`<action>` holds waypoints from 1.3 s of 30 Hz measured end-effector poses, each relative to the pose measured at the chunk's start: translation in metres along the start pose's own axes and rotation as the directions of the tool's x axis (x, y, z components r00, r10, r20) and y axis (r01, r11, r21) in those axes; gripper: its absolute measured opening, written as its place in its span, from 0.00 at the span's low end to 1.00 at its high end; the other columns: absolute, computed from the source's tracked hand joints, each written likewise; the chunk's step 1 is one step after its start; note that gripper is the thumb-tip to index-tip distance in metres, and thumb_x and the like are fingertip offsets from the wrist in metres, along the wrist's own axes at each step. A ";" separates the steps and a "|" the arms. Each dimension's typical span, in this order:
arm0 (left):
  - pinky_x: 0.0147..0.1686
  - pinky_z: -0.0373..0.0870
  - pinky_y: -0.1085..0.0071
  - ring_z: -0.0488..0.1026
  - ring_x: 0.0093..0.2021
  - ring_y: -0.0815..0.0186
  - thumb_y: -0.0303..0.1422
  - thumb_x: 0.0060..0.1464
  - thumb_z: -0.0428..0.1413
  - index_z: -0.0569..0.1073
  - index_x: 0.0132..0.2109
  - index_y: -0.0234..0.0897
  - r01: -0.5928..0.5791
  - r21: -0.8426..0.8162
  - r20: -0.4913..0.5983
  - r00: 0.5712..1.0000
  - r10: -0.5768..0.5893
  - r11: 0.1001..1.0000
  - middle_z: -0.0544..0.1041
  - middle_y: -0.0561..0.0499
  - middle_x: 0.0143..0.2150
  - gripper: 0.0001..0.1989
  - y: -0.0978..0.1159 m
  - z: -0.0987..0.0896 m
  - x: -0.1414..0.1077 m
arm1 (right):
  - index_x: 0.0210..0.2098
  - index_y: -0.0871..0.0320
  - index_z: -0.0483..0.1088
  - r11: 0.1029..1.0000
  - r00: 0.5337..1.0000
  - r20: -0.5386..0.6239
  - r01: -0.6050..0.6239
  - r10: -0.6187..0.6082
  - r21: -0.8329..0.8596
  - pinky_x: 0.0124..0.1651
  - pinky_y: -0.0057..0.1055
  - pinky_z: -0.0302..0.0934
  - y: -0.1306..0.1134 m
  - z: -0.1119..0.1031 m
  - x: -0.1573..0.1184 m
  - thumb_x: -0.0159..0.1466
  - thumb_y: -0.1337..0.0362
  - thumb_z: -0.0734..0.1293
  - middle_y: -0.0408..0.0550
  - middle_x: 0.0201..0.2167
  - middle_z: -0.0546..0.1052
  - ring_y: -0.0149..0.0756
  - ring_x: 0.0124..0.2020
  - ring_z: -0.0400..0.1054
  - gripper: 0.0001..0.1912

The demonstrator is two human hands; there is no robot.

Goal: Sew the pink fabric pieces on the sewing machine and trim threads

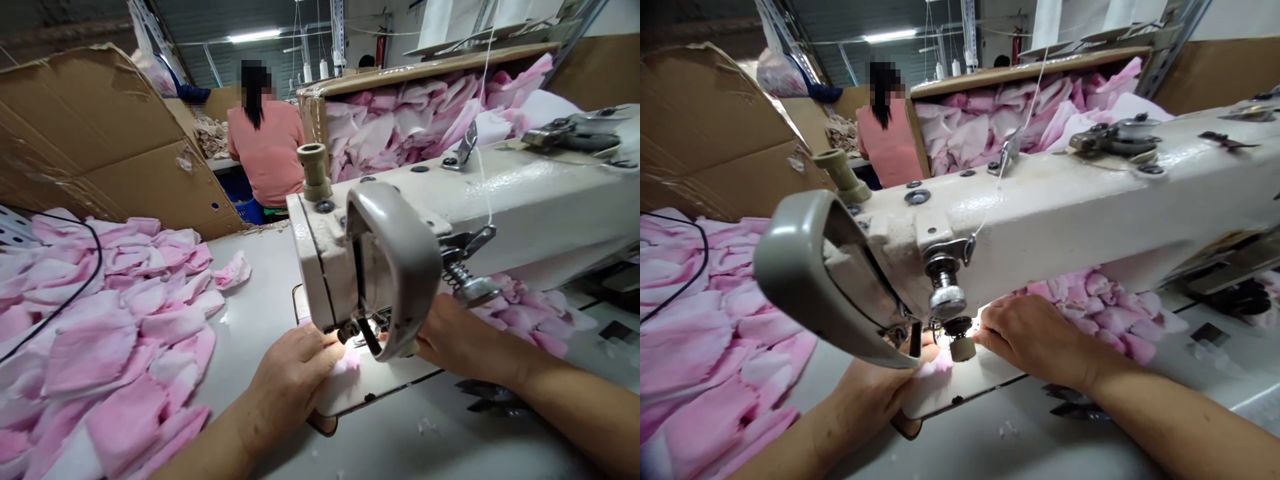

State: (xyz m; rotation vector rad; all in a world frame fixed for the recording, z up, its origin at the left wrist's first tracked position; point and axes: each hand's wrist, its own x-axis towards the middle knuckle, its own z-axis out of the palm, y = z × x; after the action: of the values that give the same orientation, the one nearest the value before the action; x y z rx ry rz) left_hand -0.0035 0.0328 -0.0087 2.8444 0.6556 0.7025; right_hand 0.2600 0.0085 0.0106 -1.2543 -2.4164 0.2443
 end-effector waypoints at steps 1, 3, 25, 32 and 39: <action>0.38 0.68 0.66 0.71 0.37 0.62 0.29 0.65 0.44 0.72 0.47 0.39 0.006 -0.012 -0.008 1.000 -0.006 1.000 0.75 0.47 0.39 0.12 -0.001 0.000 -0.001 | 0.24 0.58 0.65 1.000 1.000 0.002 -0.006 0.006 0.008 0.27 0.28 0.48 -0.001 -0.001 0.000 0.67 0.67 0.59 0.43 0.22 0.72 0.32 0.24 0.65 0.14; 0.38 0.68 0.66 0.71 0.38 0.62 0.29 0.65 0.44 0.72 0.47 0.39 0.020 -0.030 -0.004 1.000 -0.021 0.999 0.75 0.47 0.39 0.13 -0.002 0.000 -0.002 | 0.22 0.58 0.64 0.999 0.999 -0.002 -0.033 0.033 0.010 0.26 0.28 0.47 -0.004 -0.002 0.001 0.66 0.67 0.60 0.42 0.20 0.70 0.30 0.22 0.64 0.15; 0.33 0.69 0.64 0.69 0.33 0.60 0.36 0.56 0.54 0.74 0.42 0.39 0.071 0.142 0.125 0.988 -0.089 0.987 0.70 0.50 0.29 0.09 0.003 -0.006 0.012 | 0.19 0.57 0.61 0.995 0.997 -0.031 -0.073 0.071 -0.062 0.23 0.29 0.46 -0.007 0.006 0.002 0.64 0.66 0.64 0.40 0.16 0.64 0.30 0.18 0.58 0.16; 0.32 0.68 0.64 0.69 0.31 0.60 0.48 0.53 0.56 0.73 0.41 0.38 0.025 0.082 0.121 0.992 -0.035 0.996 0.70 0.50 0.30 0.18 -0.004 -0.005 0.006 | 0.23 0.57 0.66 0.997 0.998 -0.049 -0.038 0.035 -0.064 0.26 0.29 0.49 -0.004 0.007 0.001 0.66 0.62 0.62 0.42 0.20 0.69 0.33 0.22 0.62 0.15; 0.36 0.68 0.63 0.69 0.34 0.61 0.41 0.64 0.46 0.73 0.44 0.38 -0.027 0.053 0.009 1.000 0.026 0.998 0.74 0.47 0.35 0.15 -0.007 0.000 0.001 | 0.29 0.58 0.70 0.999 0.999 0.014 0.048 -0.049 0.019 0.32 0.29 0.53 0.000 0.002 -0.002 0.67 0.63 0.61 0.45 0.27 0.74 0.34 0.29 0.67 0.12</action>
State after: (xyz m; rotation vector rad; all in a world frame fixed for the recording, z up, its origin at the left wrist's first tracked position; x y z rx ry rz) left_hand -0.0056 0.0399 -0.0096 2.9076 0.6461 0.6874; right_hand 0.2601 0.0073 0.0085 -1.1882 -2.4476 0.2615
